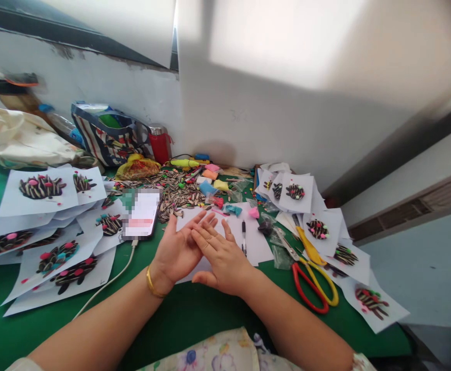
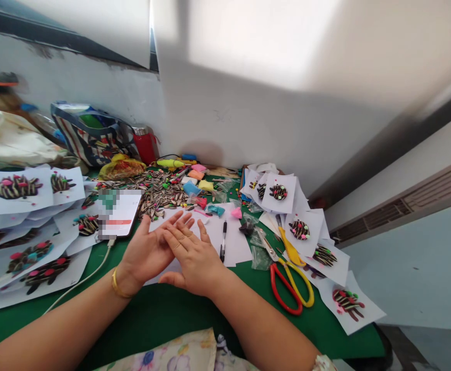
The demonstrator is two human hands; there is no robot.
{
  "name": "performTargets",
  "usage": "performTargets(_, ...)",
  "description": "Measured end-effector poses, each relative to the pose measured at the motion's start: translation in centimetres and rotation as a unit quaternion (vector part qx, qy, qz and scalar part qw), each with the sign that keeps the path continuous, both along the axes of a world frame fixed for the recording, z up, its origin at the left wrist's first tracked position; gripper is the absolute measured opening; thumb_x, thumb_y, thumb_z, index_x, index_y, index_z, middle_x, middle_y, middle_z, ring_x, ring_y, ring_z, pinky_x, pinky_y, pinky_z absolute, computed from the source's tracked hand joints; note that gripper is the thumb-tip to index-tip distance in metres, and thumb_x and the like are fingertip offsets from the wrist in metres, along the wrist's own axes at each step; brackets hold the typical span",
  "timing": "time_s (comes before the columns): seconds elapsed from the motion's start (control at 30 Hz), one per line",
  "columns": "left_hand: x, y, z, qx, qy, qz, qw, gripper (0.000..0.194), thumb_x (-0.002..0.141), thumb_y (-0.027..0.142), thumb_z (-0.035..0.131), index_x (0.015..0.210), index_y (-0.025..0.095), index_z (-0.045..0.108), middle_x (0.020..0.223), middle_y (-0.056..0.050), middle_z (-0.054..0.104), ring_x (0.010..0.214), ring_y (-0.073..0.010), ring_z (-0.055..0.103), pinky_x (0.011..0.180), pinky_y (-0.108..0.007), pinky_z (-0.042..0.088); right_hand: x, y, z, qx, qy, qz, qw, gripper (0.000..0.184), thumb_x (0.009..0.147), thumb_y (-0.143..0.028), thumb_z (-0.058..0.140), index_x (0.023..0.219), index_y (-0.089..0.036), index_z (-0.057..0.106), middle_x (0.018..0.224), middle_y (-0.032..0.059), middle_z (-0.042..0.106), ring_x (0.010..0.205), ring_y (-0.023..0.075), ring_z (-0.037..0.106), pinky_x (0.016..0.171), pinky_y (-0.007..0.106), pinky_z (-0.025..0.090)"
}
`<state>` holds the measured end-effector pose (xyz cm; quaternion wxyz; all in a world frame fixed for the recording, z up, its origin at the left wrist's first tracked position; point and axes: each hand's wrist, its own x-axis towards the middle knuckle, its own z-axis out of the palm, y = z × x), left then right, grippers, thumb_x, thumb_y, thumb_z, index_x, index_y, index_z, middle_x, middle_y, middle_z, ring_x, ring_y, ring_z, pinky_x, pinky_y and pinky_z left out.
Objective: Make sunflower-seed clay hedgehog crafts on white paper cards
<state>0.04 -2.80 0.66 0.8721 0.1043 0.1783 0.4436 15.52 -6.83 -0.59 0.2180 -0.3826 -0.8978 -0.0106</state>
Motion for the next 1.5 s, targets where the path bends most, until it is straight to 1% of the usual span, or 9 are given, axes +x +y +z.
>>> performTargets(0.17, -0.5, 0.8, 0.2, -0.005, 0.027, 0.071, 0.997, 0.074, 0.092, 0.067, 0.025, 0.138, 0.014, 0.048, 0.141, -0.017, 0.053, 0.131, -0.0265, 0.050, 0.108, -0.042, 0.041, -0.7, -0.4, 0.4, -0.010, -0.006, 0.068, 0.998, 0.086, 0.089, -0.070, 0.039, 0.151, -0.013, 0.025, 0.155, 0.0103, 0.034, 0.148, 0.0241, 0.019, 0.121, 0.052, -0.004)
performTargets(0.37, 0.8, -0.7, 0.3, -0.037, 0.035, -0.033, 0.998, 0.074, 0.092, 0.067, 0.030, 0.139, 0.013, 0.047, 0.142, -0.018, 0.050, 0.132, -0.0293, 0.048, 0.112, -0.046, 0.035, -0.4, 0.0, 0.1, -0.008, 0.016, 0.015, 1.000, 0.084, 0.091, -0.068, 0.039, 0.151, -0.011, 0.027, 0.154, 0.0142, 0.034, 0.147, 0.0264, 0.020, 0.121, 0.052, 0.000)
performTargets(0.6, 0.5, -0.8, 0.8, 0.010, 0.037, -0.047, 0.998, 0.072, 0.092, 0.067, 0.029, 0.139, 0.016, 0.047, 0.140, -0.016, 0.052, 0.131, -0.0272, 0.048, 0.112, -0.042, 0.034, -0.4, -0.1, 0.3, 0.014, 0.140, -0.003, 0.990, 0.030, 0.095, -0.033, 0.051, 0.122, -0.023, 0.059, 0.125, 0.0065, 0.066, 0.132, 0.0205, 0.048, 0.120, 0.050, 0.014)
performTargets(0.7, 0.8, -1.3, 0.9, 0.031, 0.045, -0.076, 0.996, 0.070, 0.091, 0.067, 0.034, 0.136, 0.016, 0.050, 0.133, -0.016, 0.057, 0.122, -0.0273, 0.054, 0.106, -0.041, 0.040, -0.2, -0.2, 0.5, 0.015, 0.203, -0.018, 0.979, 0.019, 0.092, -0.025, 0.054, 0.109, -0.025, 0.063, 0.111, 0.0036, 0.071, 0.120, 0.0193, 0.057, 0.119, 0.049, 0.019)
performTargets(0.8, 0.9, -1.4, 0.4, 0.085, 0.080, -0.070, 0.991, 0.057, 0.090, 0.060, 0.048, 0.128, 0.019, 0.057, 0.122, -0.012, 0.063, 0.107, -0.0228, 0.061, 0.094, -0.035, 0.046, 0.6, 0.1, 0.5, 0.021, 0.242, -0.054, 0.969, 0.019, 0.091, -0.023, 0.054, 0.108, -0.025, 0.062, 0.107, 0.0043, 0.069, 0.113, 0.0206, 0.059, 0.117, 0.050, 0.022)
performTargets(0.97, 0.6, -0.7, -1.0, 0.174, 0.247, -0.042, 0.952, 0.026, 0.080, 0.031, 0.074, 0.102, 0.018, 0.071, 0.103, -0.007, 0.067, 0.088, -0.0151, 0.061, 0.080, -0.027, 0.047, 1.9, 0.8, 0.2, 0.035, 0.269, -0.104, 0.957, 0.018, 0.090, -0.023, 0.058, 0.107, -0.025, 0.063, 0.107, 0.0064, 0.065, 0.113, 0.0234, 0.057, 0.112, 0.051, 0.030)
performTargets(1.17, 0.6, -0.4, -1.4, 0.177, 0.273, -0.035, 0.945, 0.024, 0.078, 0.033, 0.075, 0.095, 0.016, 0.074, 0.097, -0.007, 0.068, 0.087, -0.0150, 0.061, 0.081, -0.027, 0.047, 2.1, 1.1, -0.3, 0.007, 0.268, -0.085, 0.960, 0.038, 0.089, -0.033, 0.062, 0.125, -0.022, 0.057, 0.119, 0.0104, 0.060, 0.118, 0.0252, 0.053, 0.108, 0.050, 0.037)
performTargets(1.37, 0.6, -0.5, -1.2, 0.180, 0.286, -0.062, 0.939, 0.031, 0.078, 0.037, 0.075, 0.104, 0.019, 0.072, 0.100, -0.007, 0.069, 0.086, -0.0152, 0.062, 0.078, -0.027, 0.046, 2.2, 1.3, -0.3, -0.006, 0.292, -0.086, 0.952, 0.023, 0.091, -0.031, 0.061, 0.112, -0.026, 0.067, 0.113, 0.0084, 0.062, 0.114, 0.0240, 0.055, 0.102, 0.047, 0.044)
performTargets(1.5, 0.4, -0.3, -1.4, 0.209, 0.345, -0.070, 0.913, 0.029, 0.076, 0.039, 0.075, 0.095, 0.017, 0.073, 0.083, -0.005, 0.068, 0.076, -0.0142, 0.060, 0.068, -0.025, 0.043, 2.1, 1.4, -0.5, 0.003, 0.283, -0.077, 0.956, 0.023, 0.088, -0.033, 0.064, 0.109, -0.025, 0.067, 0.112, 0.0078, 0.063, 0.113, 0.0242, 0.056, 0.105, 0.048, 0.041)
